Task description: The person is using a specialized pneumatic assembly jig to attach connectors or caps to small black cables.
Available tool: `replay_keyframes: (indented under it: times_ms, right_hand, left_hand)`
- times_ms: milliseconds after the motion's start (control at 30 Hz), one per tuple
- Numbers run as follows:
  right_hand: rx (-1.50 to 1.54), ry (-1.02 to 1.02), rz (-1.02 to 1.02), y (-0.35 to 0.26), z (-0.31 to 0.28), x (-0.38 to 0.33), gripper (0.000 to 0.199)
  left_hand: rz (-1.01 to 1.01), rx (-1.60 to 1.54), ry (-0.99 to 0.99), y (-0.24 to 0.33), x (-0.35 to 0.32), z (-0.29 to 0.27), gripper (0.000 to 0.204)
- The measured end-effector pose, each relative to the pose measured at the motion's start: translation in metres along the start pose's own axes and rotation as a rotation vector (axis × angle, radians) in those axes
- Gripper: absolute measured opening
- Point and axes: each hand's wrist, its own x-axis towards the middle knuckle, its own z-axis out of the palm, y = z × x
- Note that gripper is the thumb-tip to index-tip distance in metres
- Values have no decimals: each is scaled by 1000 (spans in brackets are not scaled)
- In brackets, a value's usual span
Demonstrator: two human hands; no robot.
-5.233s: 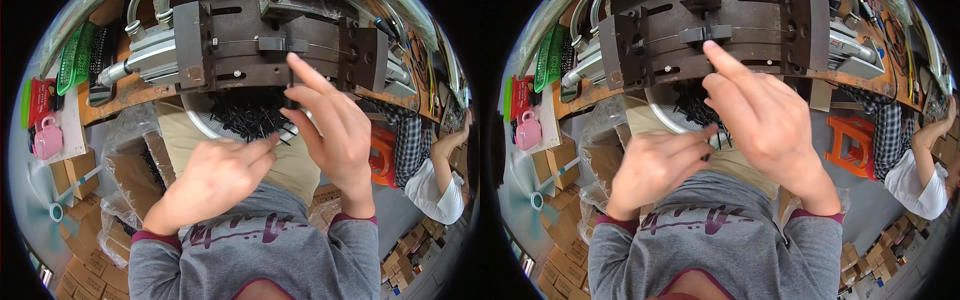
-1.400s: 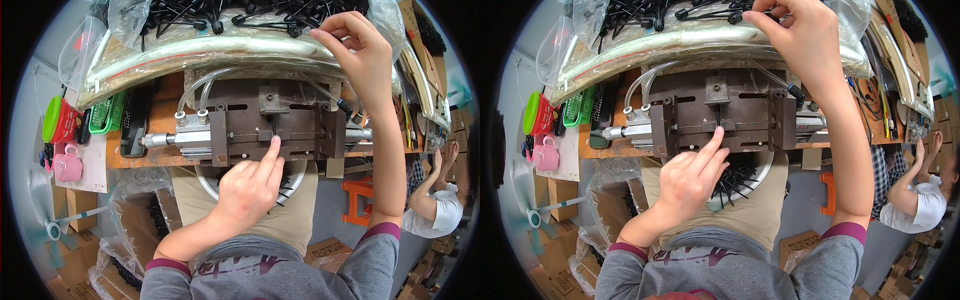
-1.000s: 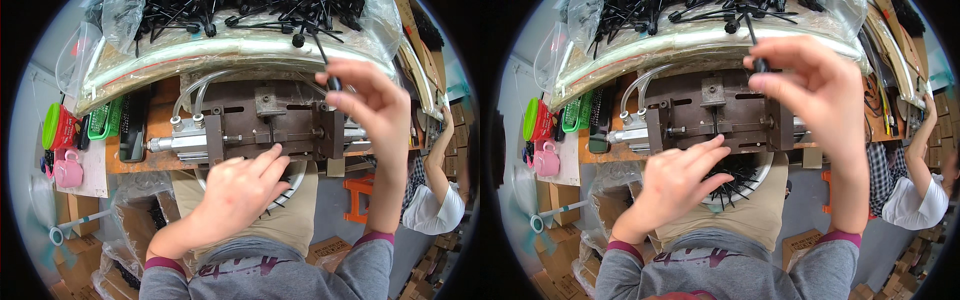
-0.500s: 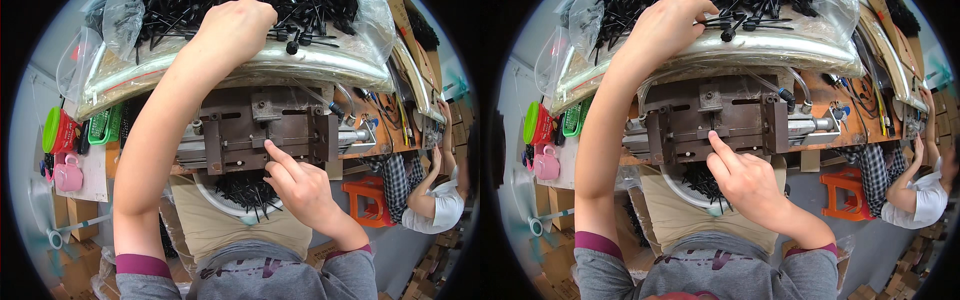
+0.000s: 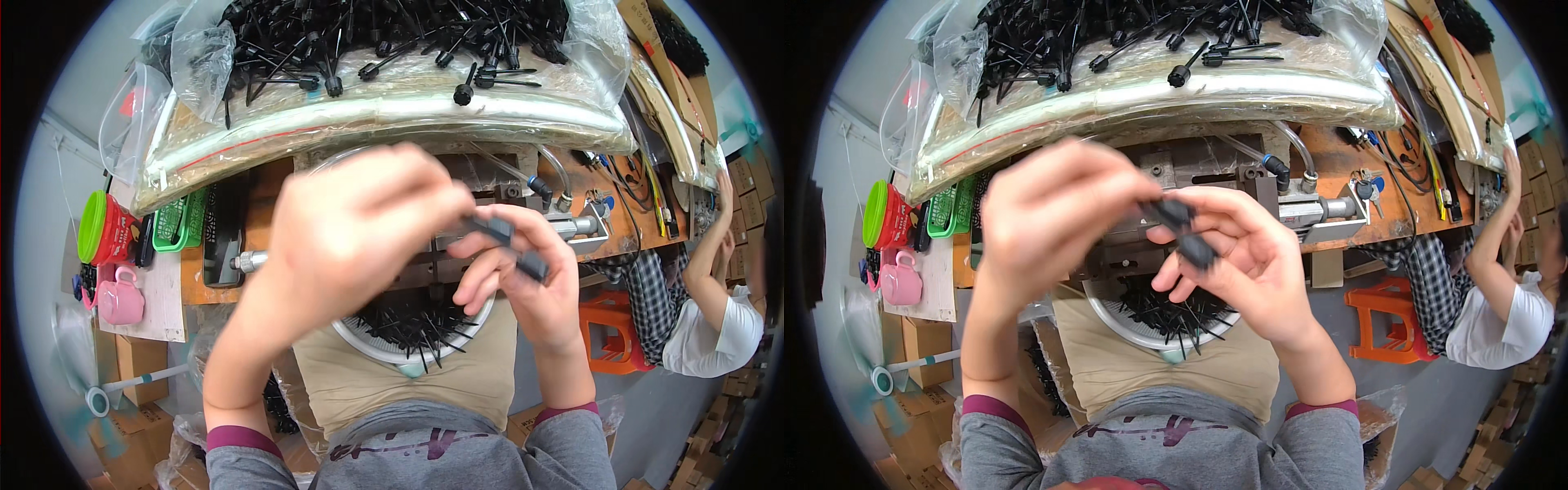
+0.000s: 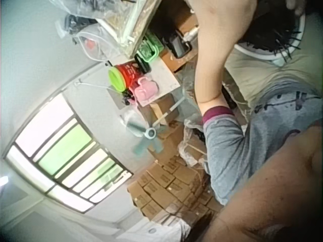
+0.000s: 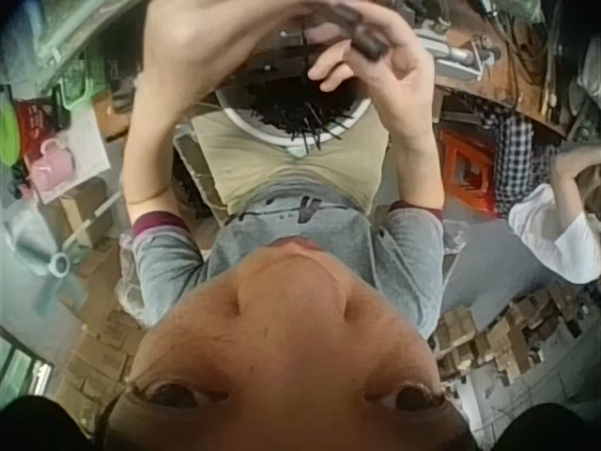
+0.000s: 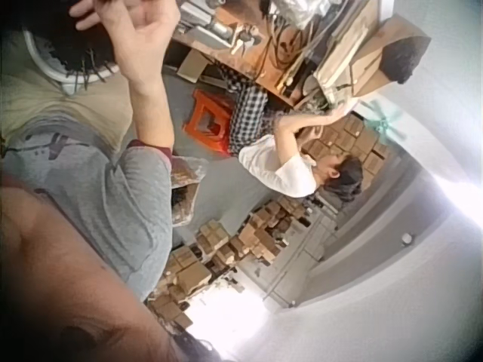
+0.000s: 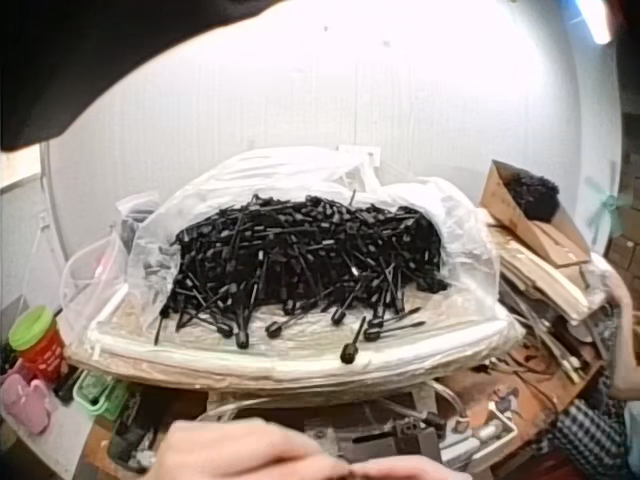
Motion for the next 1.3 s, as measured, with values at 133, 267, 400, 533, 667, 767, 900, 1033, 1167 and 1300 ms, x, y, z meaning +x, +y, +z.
replay_keyframes:
  times_ms: [133,267,400,533,667,767,900,1033,1167,1300]
  right_hand:
    - [147,-90,72,2,-8,-8,33]
    - [7,-75,-24,7,-7,-17,32]
    - [-952,9,-326,11,-7,-23,29]
    - [-1284,-141,-360,35,-9,-29,31]
    - [-1569,-202,-388,46,0,-26,25]
    - [-1649,-199,-387,40,5,-20,26]
    - [-1720,-229,-333,32,12,-17,25]
    - [-1713,-304,-267,14,11,-10,29]
    - [-1480,-141,-534,-25,-3,34,29]
    - [-1964,139,-925,-76,-46,105,24]
  left_hand:
    - [8,8,-27,17,-22,-3,25]
    - [5,6,-61,25,-32,-4,27]
    - [-171,42,101,20,-42,-15,31]
    - [-260,93,151,19,-52,-22,37]
    - [-261,21,138,27,-56,-25,68]
    - [-259,-47,133,30,-58,-25,72]
    - [-320,-121,100,40,-60,-21,53]
    - [-353,-118,25,51,-62,-17,44]
    - [-389,-154,-5,61,-72,0,45]
    - [-344,37,-71,69,-81,23,35]
